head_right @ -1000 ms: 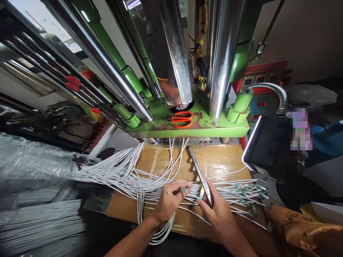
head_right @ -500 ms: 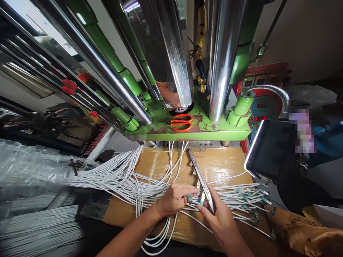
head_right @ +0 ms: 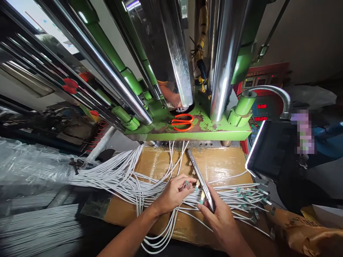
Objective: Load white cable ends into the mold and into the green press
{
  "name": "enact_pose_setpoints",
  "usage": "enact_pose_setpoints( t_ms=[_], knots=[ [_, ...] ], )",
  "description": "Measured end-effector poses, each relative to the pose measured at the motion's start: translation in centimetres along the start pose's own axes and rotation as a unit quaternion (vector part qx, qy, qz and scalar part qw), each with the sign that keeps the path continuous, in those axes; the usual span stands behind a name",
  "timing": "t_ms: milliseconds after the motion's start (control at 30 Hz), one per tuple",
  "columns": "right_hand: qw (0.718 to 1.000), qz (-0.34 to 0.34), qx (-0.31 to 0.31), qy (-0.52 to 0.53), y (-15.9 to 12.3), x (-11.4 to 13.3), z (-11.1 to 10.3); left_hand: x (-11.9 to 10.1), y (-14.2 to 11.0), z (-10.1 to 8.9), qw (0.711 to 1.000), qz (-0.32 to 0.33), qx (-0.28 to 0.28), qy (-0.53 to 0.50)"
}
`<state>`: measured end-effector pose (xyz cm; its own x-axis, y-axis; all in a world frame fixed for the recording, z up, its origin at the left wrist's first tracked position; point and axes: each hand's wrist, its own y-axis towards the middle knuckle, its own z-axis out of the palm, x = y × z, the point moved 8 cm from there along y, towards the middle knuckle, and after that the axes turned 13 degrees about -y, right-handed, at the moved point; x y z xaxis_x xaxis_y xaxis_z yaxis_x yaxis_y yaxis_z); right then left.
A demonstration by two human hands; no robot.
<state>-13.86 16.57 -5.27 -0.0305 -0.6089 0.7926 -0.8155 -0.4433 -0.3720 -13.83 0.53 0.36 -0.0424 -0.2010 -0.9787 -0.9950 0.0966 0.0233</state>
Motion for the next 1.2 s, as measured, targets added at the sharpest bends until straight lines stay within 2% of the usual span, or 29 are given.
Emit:
enact_pose_setpoints(
  t_ms=[100,167,233,300,333,400,467,533,600,633,700,767,833,900,1000,1100,1200],
  knots=[
    [1.0,-0.002,-0.003,0.01,0.1,-0.4,0.0,0.3,-0.6,-0.8,0.995,-0.067,-0.008,-0.073],
    [1.0,-0.001,-0.003,0.007,0.1,-0.7,0.0,0.8,-1.0,-1.5,0.987,-0.078,-0.053,-0.133],
    [1.0,0.006,0.004,0.001,0.2,-0.9,0.0,2.1,-1.5,-2.4,0.955,-0.1,-0.136,-0.244],
    [1.0,0.016,0.005,-0.003,0.2,-1.0,-0.1,3.7,-1.9,-2.7,0.896,-0.133,-0.196,-0.375],
    [1.0,0.019,0.004,-0.004,0.2,-0.9,-0.2,4.2,-2.0,-2.6,0.869,-0.143,-0.204,-0.427],
    [1.0,0.022,0.001,-0.005,0.3,-0.8,-0.3,4.4,-1.7,-2.1,0.836,-0.151,-0.179,-0.496],
    [1.0,0.02,-0.001,-0.006,0.3,-0.6,-0.4,4.1,-1.3,-2.1,0.82,-0.152,-0.158,-0.529],
    [1.0,0.023,-0.005,-0.003,0.3,-0.5,-0.6,3.9,-1.0,-2.5,0.818,-0.161,-0.163,-0.528],
    [1.0,0.024,-0.01,0.002,0.3,-0.5,-0.7,3.7,-0.7,-3.0,0.833,-0.176,-0.171,-0.495],
    [1.0,0.023,-0.01,0.005,0.3,-0.5,-0.7,3.5,-0.5,-3.1,0.851,-0.181,-0.161,-0.465],
    [1.0,0.015,-0.01,0.009,0.3,-0.4,-0.7,2.4,0.2,-2.9,0.911,-0.164,-0.108,-0.364],
    [1.0,0.009,-0.01,0.009,0.3,-0.5,-0.6,0.9,1.0,-2.6,0.973,-0.092,-0.048,-0.208],
    [1.0,0.008,-0.003,0.009,0.3,-0.6,-0.4,-0.6,1.3,-2.0,0.998,0.009,-0.008,-0.054],
    [1.0,0.009,0.008,0.011,0.4,-0.8,-0.2,-1.3,1.4,-1.5,0.994,0.094,0.001,0.051],
    [1.0,0.009,0.017,0.014,0.5,-1.0,0.0,-1.3,1.3,-0.9,0.977,0.168,-0.003,0.131],
    [1.0,-0.001,0.015,0.015,0.4,-0.8,0.0,-1.3,1.2,-0.6,0.963,0.211,-0.001,0.166],
    [1.0,-0.015,0.01,0.006,0.3,-0.6,0.0,-1.0,1.3,-0.4,0.96,0.214,0.006,0.18]
  ],
)
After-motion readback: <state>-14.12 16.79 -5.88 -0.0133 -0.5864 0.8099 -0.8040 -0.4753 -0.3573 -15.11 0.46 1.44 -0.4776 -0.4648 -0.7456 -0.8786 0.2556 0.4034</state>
